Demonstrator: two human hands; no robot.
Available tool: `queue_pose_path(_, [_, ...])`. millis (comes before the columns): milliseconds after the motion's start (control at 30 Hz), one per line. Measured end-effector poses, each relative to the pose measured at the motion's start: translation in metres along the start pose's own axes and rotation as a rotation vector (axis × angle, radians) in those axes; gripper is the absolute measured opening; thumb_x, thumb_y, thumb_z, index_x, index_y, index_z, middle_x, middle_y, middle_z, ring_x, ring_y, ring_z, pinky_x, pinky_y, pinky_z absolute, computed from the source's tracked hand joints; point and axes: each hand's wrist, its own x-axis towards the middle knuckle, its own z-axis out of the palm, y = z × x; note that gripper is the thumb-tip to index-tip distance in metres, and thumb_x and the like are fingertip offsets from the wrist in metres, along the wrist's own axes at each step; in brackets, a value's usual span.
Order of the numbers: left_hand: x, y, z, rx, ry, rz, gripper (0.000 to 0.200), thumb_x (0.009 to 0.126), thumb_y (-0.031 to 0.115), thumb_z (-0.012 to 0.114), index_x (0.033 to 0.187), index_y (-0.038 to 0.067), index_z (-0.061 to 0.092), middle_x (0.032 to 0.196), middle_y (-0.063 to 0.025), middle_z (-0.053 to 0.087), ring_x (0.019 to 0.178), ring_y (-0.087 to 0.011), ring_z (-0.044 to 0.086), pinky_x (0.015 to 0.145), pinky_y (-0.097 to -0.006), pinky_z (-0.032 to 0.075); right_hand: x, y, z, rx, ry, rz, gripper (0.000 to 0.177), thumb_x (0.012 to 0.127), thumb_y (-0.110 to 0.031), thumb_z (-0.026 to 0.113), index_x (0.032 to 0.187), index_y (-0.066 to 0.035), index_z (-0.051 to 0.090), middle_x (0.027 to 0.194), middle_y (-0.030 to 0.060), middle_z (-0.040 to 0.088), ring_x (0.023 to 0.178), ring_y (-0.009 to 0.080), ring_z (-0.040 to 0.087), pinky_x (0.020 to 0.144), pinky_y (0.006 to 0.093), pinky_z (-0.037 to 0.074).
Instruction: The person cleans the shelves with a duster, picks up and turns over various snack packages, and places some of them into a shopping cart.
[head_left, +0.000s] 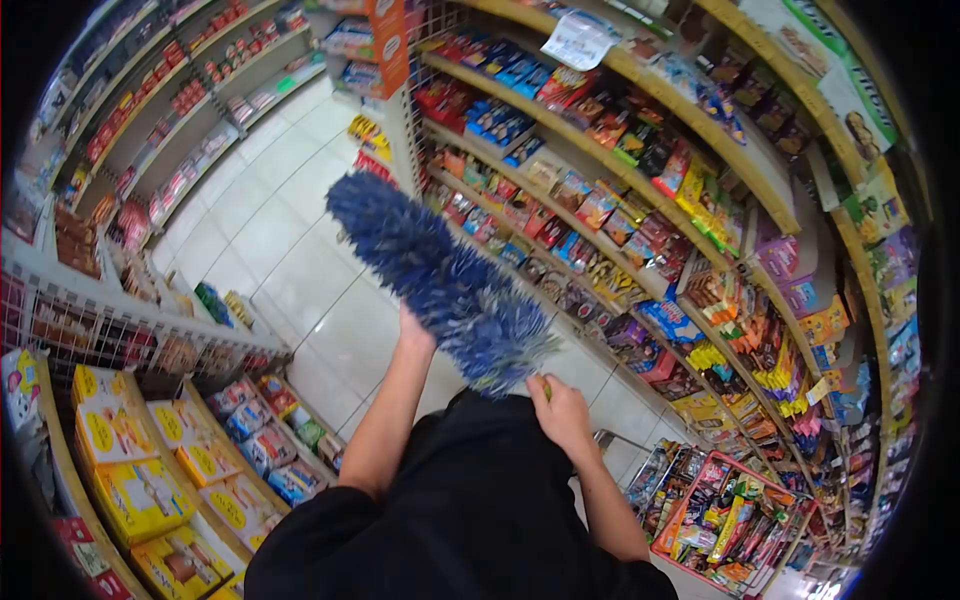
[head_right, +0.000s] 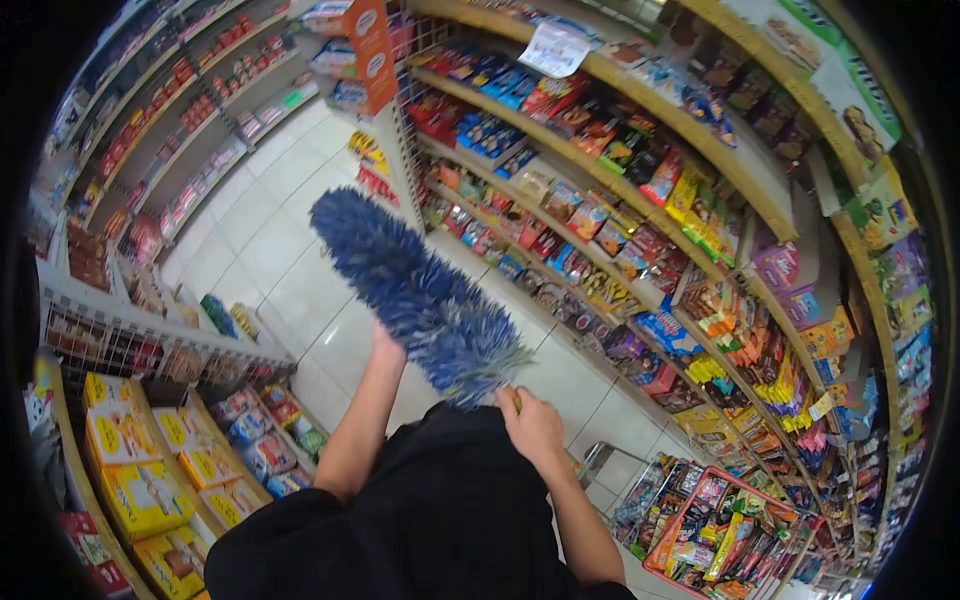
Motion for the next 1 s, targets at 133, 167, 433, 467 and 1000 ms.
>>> queue_pose_path(133, [-0.018,-0.029,0.020,0.101,0.028,-0.170,0.039,0.095,0.037,0.036,0.103,0.006,0.057,0.100,-0.0068,0.063,0.091,-0.0201,0.058,0.086,-0.0374,0.045,0.018,0.000,0.000,-0.004,0.082,0.083,0.041,0.088,-0.042,0.050,0.080,-0.002,0.059,0.067,0.0260,0.057,0.069,0.0448,0.057,0.062,0.0499,0.043])
queue_pose_path(167, [-0.025,-0.034,0.021,0.150,0.050,-0.193,0.038,0.095,0.038,0.037,0.103,0.006,0.057,0.099,-0.0050,0.063,0.091,-0.0177,0.058,0.086,-0.0358,0.045,0.022,0.000,-0.002,0.006,0.115,0.086,0.042,0.088,-0.042,0.049,0.079,-0.002,0.059,0.066,0.0257,0.057,0.068,0.0445,0.057,0.061,0.0495,0.044])
queue_pose_path(433, [-0.015,-0.027,-0.010,0.214,0.025,-0.211,0.016,0.087,0.020,0.056,0.101,0.010,0.056,0.082,-0.0028,0.062,0.068,-0.0151,0.059,0.061,-0.0281,0.050,0.010,0.008,-0.014,0.152,0.105,0.078,0.046,0.088,-0.047,0.048,0.081,-0.003,0.061,0.067,0.0253,0.059,0.070,0.0437,0.058,0.065,0.0499,0.045])
queue_pose_path(467, [-0.015,-0.033,-0.002,0.367,0.076,-0.102,0.016,0.087,0.019,0.056,0.100,0.011,0.055,0.080,-0.0027,0.062,0.068,-0.0146,0.059,0.061,-0.0287,0.050,0.008,0.005,-0.016,0.114,0.082,0.088,0.046,0.087,-0.047,0.048,0.082,-0.004,0.061,0.067,0.0253,0.059,0.070,0.0438,0.059,0.065,0.0500,0.045])
queue_pose_path(1000, [-0.005,-0.001,-0.002,-0.192,-0.008,-0.074,0.066,0.089,0.056,0.030,0.124,0.003,0.048,0.122,-0.0170,0.053,0.112,-0.0368,0.049,0.101,-0.0510,0.033,-0.007,-0.005,-0.009,-0.088,-0.114,0.086,0.050,0.088,-0.051,0.043,0.088,-0.004,0.061,0.073,0.0259,0.061,0.074,0.0438,0.060,0.071,0.0497,0.047])
